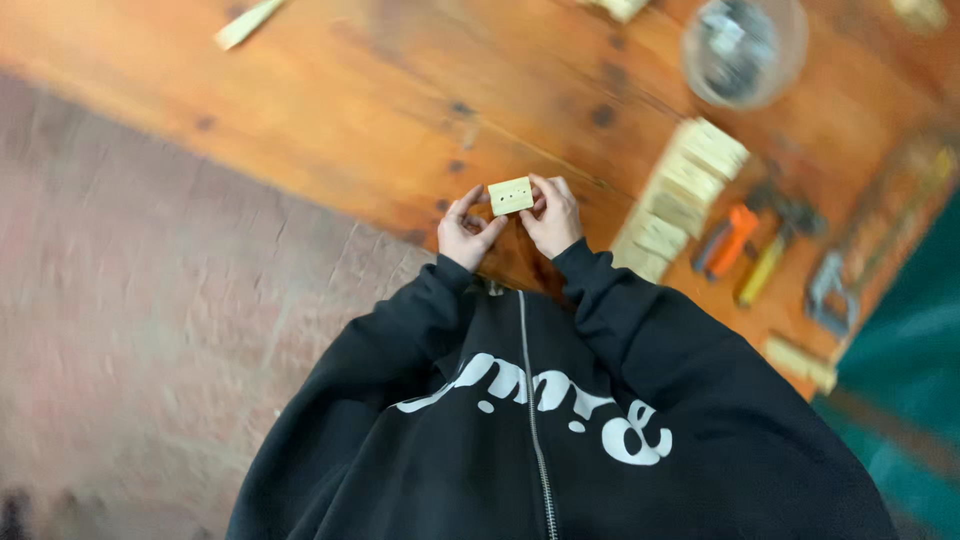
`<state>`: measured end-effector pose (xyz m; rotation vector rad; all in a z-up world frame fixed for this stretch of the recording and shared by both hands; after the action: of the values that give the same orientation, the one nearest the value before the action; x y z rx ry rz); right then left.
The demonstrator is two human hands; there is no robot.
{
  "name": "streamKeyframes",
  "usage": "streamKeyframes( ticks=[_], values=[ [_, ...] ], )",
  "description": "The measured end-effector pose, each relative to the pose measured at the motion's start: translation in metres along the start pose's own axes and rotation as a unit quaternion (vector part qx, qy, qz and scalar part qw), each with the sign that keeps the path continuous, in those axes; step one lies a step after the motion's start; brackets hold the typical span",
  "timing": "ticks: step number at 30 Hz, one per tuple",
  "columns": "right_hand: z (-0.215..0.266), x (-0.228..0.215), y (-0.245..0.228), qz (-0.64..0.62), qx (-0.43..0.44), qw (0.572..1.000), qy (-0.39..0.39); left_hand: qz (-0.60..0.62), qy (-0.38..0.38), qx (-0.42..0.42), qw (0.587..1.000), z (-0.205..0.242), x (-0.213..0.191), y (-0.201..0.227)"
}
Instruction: The person assembles small wooden blocks by stacking them and hammering nails into pre-drilled holes. They repeatedly pick up nails from a container, position the blocks, and use a hammer to secure them together on a wooden workbench.
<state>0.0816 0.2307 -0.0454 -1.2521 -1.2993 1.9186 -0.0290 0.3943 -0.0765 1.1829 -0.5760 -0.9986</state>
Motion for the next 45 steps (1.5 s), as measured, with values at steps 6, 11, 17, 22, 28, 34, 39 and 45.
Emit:
streamKeyframes(
  ticks=[6,11,17,22,28,34,39,45],
  values=[
    [0.073,-0.1,0.041,-0.033,0.017,0.983,0.177,-0.082,-0.204,0.064,0.973,-0.013,0.111,-0.01],
    [0.144,-0.153,0.058,-0.04,0.07,0.957,0.279,-0.133,-0.306,0.095,0.938,0.023,0.186,0.008],
    [0.192,-0.171,0.097,-0.042,0.098,0.939,0.328,-0.152,-0.341,0.076,0.925,0.055,0.228,-0.02],
    [0.198,-0.173,0.119,-0.011,0.079,0.944,0.32,-0.212,-0.304,0.112,0.922,0.065,0.234,-0.016],
    [0.197,-0.183,0.103,0.004,0.024,0.949,0.315,-0.363,-0.188,0.262,0.874,0.081,0.231,0.026],
    [0.196,-0.193,0.112,-0.009,0.01,0.953,0.303,-0.348,-0.163,0.237,0.892,0.081,0.231,0.024],
    [0.198,-0.196,0.113,-0.02,0.01,0.963,0.269,-0.347,-0.157,0.224,0.897,0.08,0.237,0.01],
    [0.199,-0.198,0.121,-0.044,0.026,0.967,0.25,-0.355,-0.172,0.222,0.892,0.079,0.239,0.009]
  ],
)
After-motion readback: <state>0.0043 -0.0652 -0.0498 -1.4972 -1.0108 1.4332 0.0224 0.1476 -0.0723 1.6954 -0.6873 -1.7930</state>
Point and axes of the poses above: each hand's wrist, its own z-axis away from the middle knuckle, its own x-axis out of the palm, y = z × x, the point moved 7 cm from there along -z, towards the middle knuckle, and after that the axes turned 12 degrees about -z, right-handed, at the moved point
